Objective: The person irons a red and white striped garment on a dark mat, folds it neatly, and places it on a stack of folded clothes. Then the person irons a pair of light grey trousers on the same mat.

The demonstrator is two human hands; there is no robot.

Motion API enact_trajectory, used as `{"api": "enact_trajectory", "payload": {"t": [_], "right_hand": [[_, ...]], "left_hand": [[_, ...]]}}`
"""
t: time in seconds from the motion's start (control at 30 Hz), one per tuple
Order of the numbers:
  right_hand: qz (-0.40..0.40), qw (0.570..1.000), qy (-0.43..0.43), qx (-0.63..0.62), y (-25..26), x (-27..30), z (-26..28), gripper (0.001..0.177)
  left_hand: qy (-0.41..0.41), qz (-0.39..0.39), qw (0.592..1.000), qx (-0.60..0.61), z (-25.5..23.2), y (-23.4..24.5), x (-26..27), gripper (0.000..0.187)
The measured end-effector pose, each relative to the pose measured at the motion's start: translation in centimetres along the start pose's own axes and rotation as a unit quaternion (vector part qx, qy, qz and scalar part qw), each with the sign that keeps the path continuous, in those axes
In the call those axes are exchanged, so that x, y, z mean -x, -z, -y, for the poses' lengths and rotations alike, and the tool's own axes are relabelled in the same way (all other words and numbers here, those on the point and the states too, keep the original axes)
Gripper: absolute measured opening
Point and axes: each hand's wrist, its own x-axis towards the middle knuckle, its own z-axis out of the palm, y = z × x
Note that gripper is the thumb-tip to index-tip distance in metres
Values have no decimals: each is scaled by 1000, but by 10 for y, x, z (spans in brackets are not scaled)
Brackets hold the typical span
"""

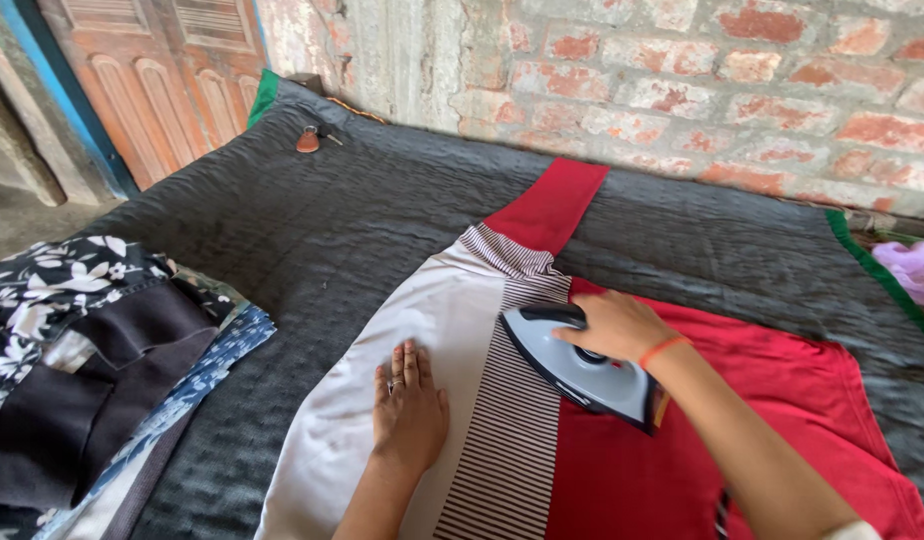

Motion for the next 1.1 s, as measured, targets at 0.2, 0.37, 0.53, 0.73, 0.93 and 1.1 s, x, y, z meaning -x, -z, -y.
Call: {"api": "enact_trajectory", "payload": {"t": [0.2,0.37,0.53,0.73,0.93,1.1], "right_hand": [[-21,997,-73,17,-2,2,-30,57],[-29,995,-94,-10,0,-22,-33,60],[1,996,-94,7,-5,10,-57,61],[-20,990,-139,17,-7,7,-94,64],[-8,987,-158,-4,-3,-29,-104,66],[12,984,-176,-7,-6,-3,-121,64]], "left_hand": [[-1,23,1000,-17,-4,-3,-3,70],[6,-22,1000,-5,-5,-3,1,71],[-127,-159,977,65,-25,-14,8,76],[-277,-271,912,135,-58,-33,11,82],[-273,-190,934,133,-56,-32,9,82],[-260,-156,945,125,-54,-30,8,79]]}}
